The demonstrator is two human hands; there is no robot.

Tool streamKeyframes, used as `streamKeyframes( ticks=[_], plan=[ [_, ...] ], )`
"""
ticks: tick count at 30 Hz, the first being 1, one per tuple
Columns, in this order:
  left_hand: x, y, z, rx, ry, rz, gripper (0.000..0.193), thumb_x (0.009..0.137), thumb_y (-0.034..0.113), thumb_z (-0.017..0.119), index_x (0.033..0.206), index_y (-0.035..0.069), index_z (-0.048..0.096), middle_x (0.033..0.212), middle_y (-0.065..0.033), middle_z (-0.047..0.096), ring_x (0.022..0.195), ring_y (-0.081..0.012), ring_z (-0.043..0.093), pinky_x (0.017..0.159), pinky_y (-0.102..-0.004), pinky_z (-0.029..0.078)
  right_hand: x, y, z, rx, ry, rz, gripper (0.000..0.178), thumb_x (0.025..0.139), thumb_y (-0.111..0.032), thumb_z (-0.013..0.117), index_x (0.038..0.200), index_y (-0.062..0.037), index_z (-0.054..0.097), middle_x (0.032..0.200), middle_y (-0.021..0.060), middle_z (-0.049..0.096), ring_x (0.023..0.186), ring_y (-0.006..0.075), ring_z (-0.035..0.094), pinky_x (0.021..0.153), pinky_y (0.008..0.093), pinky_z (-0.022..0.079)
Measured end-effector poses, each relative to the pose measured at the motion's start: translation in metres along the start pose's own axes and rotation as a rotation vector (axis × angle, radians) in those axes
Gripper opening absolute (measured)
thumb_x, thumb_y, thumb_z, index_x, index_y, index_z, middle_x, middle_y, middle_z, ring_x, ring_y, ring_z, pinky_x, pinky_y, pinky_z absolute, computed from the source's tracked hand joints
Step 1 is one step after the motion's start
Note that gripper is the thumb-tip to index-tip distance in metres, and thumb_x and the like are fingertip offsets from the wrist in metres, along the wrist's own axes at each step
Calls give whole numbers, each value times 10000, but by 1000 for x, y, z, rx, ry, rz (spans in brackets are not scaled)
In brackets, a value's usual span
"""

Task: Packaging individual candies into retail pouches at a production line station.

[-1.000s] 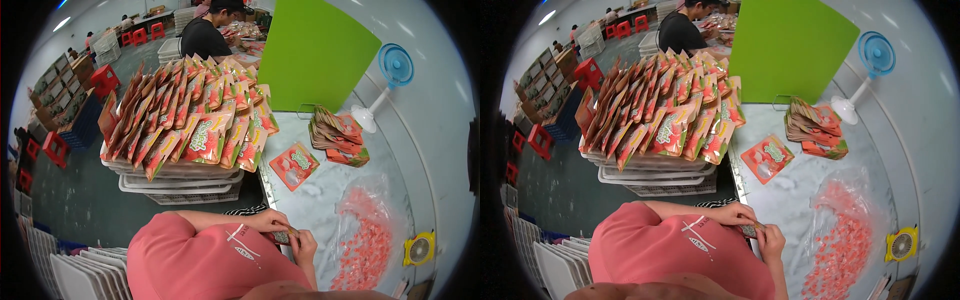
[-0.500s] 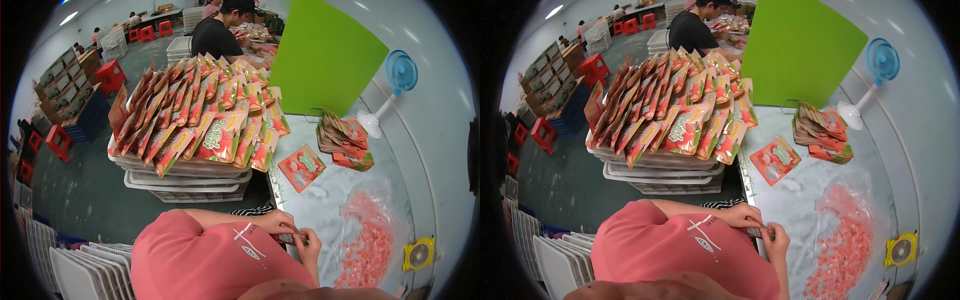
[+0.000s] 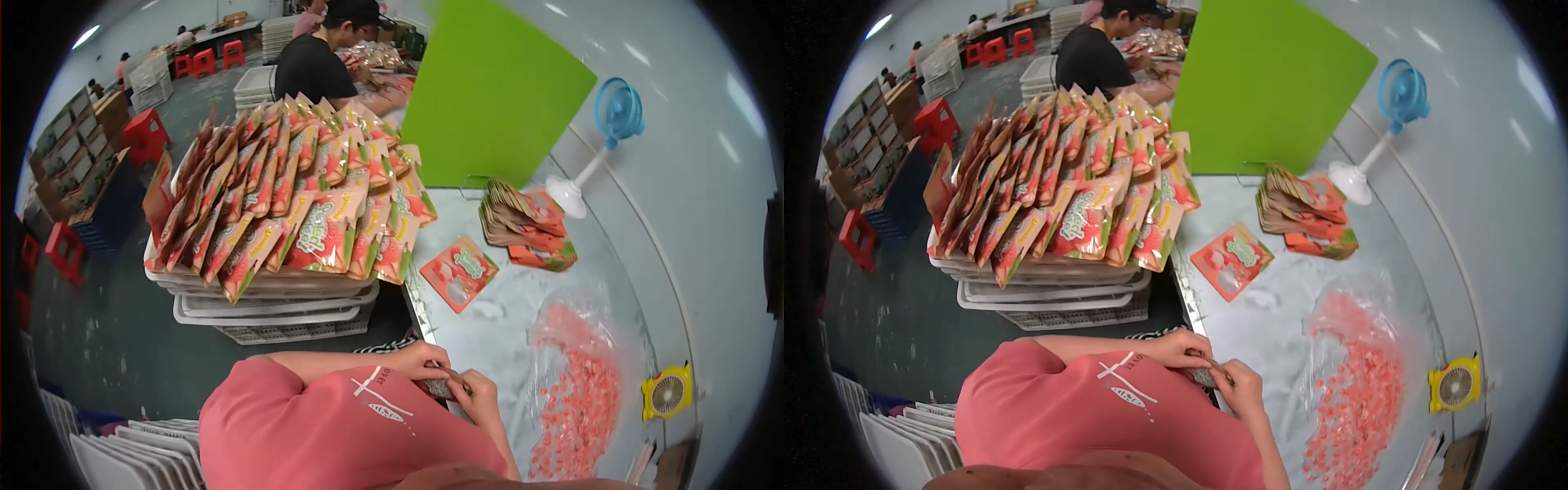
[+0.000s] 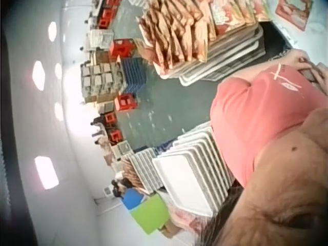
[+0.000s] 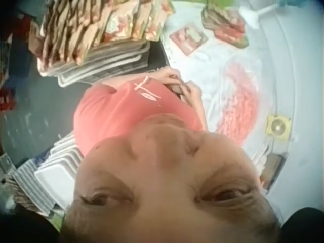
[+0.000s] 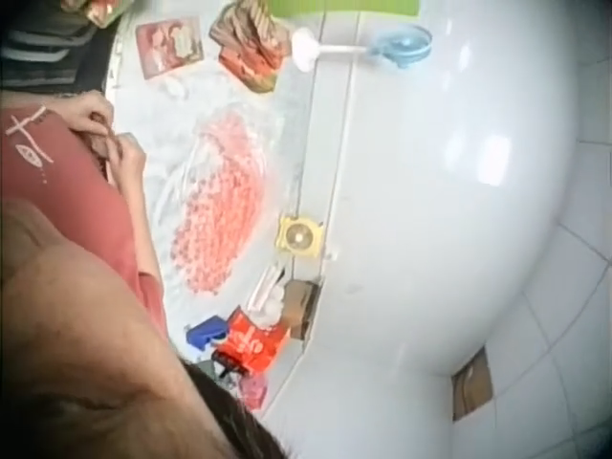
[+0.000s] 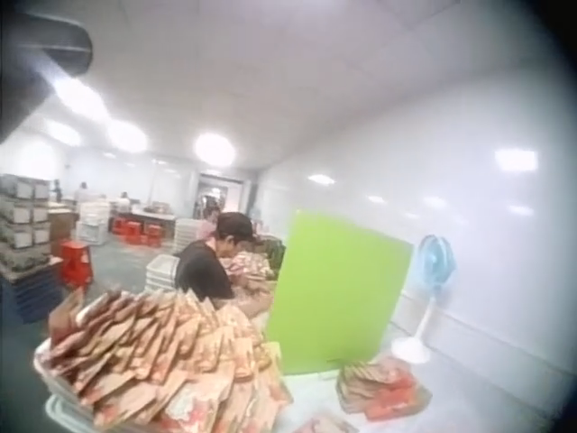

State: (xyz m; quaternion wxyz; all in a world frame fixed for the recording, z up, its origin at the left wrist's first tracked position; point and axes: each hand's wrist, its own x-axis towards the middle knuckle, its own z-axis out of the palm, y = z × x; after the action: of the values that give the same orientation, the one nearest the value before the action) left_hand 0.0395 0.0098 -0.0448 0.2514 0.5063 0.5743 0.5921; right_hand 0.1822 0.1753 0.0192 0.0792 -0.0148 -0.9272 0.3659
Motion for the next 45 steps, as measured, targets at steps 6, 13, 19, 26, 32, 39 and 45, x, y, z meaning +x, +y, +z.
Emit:
streamKeyframes(
  ticks=[6, 13, 19, 26, 32, 39, 45],
  plan=[
    [-7, -6, 7, 51, 12, 147, 132, 883, 99, 705, 952, -11, 687, 861, -104, 662, 765, -203, 650, 670, -312, 504, 5, 0, 6, 101, 39, -60, 126, 790, -87, 762, 794, -10, 663, 682, 99, 591, 597, 238, 577, 556, 330, 450],
    [-8, 3, -2, 221, 23, 162, 139, 887, 129, 685, 958, 9, 689, 891, -110, 670, 840, -297, 660, 725, -365, 519, 5, -6, 1, -60, 25, -80, 125, 807, -152, 748, 780, -56, 672, 740, 89, 637, 654, 288, 634, 581, 357, 489],
    [-7, 3, -3, 248, -33, 211, 133, 876, 122, 688, 940, 5, 684, 873, -116, 662, 837, -303, 650, 718, -377, 515, 9, -7, 2, -120, 5, -162, 122, 810, -149, 733, 761, -67, 657, 730, 77, 625, 664, 296, 626, 579, 379, 486],
    [-9, 8, -8, 225, -27, 184, 154, 878, 140, 692, 925, -7, 688, 859, -129, 664, 822, -304, 653, 717, -375, 519, 11, -12, 0, -136, -55, -175, 153, 830, -164, 713, 782, -54, 618, 760, 88, 610, 704, 311, 618, 592, 409, 476],
    [-10, 22, -22, 197, 97, 77, 160, 876, 137, 701, 915, -18, 707, 821, -139, 679, 736, -278, 667, 666, -353, 521, 7, 4, 2, -132, -1, -178, 217, 826, -155, 743, 791, -9, 587, 719, 147, 567, 619, 342, 559, 561, 391, 444],
    [-23, 23, -35, -35, 128, -180, 194, 955, 141, 639, 961, -48, 685, 844, -63, 632, 627, -108, 643, 512, -225, 513, -18, 17, -3, -44, 1, 4, 210, 831, -114, 750, 771, 10, 591, 709, 137, 570, 590, 286, 546, 560, 367, 441],
    [-29, 19, -26, -149, 88, -345, 223, 989, 167, 593, 1021, -39, 671, 907, -69, 616, 692, -101, 659, 565, -213, 551, -26, 19, -7, -40, 33, -5, 127, 830, -132, 743, 813, -30, 670, 737, 113, 595, 640, 297, 601, 575, 364, 471]
  ],
)
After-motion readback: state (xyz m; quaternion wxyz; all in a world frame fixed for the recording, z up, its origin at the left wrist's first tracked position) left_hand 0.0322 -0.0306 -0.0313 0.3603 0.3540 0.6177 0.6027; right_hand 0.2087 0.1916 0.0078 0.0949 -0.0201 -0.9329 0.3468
